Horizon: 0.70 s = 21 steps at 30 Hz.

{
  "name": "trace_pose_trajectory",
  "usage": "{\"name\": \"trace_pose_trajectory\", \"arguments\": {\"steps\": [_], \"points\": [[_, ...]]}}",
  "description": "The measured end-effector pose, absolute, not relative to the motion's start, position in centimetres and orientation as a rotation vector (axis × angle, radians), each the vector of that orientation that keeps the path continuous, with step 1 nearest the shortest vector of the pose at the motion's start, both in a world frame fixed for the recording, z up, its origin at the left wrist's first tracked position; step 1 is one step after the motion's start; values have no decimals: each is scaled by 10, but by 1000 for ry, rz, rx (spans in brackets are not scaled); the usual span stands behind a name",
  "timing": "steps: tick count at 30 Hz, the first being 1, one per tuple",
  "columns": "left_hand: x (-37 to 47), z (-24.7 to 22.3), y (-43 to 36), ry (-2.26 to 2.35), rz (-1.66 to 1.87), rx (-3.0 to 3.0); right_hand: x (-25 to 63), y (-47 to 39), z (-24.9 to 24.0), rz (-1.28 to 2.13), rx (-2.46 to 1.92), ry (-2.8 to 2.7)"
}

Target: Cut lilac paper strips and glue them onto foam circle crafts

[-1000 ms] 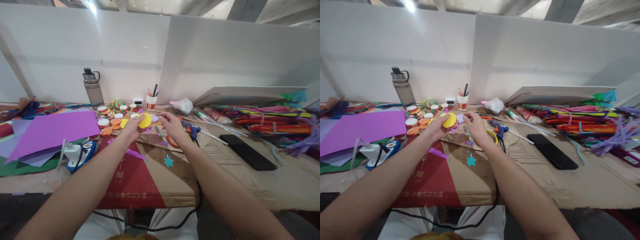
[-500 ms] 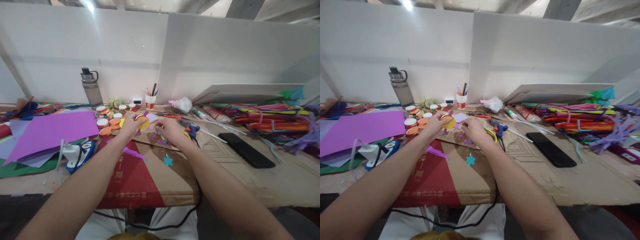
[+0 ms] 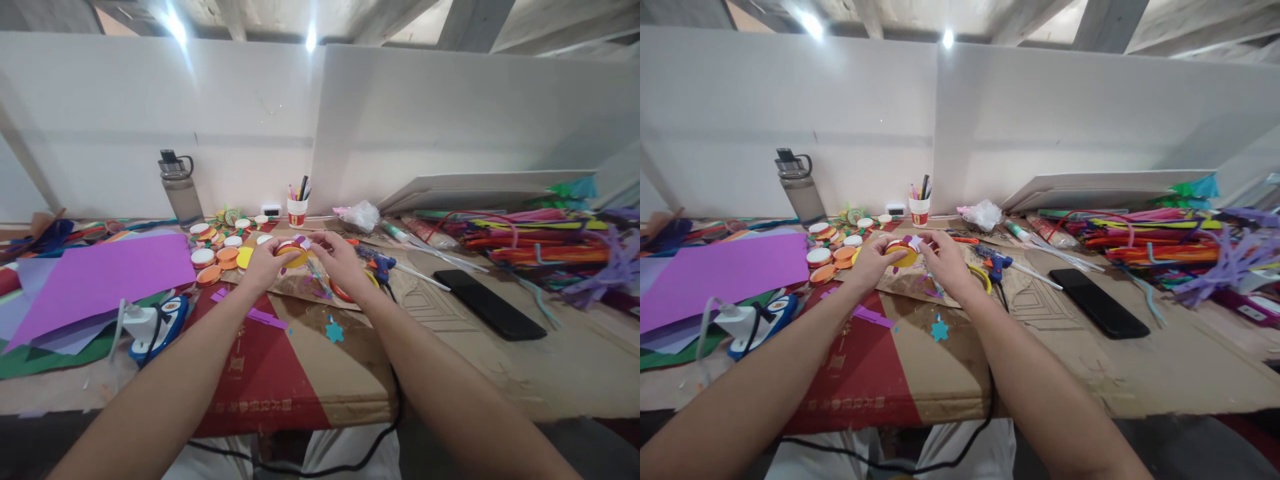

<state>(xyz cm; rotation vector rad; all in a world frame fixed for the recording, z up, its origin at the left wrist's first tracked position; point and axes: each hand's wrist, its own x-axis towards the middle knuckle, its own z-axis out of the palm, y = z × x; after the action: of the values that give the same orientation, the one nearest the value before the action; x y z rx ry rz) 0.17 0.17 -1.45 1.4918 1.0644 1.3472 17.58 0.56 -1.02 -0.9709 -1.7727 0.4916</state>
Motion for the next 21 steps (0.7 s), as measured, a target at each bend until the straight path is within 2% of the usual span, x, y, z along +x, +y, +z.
{"name": "trace_pose_trajectory", "arguments": {"steps": [9, 15, 21], "points": [[4, -18, 1, 935, 1207, 1520, 174, -1, -4, 713, -910, -1746], [9, -14, 0, 724, 1317, 962, 180, 1, 5, 893, -862, -1606], [2, -8, 13, 761, 1535, 506, 192, 10, 10, 837, -1013, -1320]]}}
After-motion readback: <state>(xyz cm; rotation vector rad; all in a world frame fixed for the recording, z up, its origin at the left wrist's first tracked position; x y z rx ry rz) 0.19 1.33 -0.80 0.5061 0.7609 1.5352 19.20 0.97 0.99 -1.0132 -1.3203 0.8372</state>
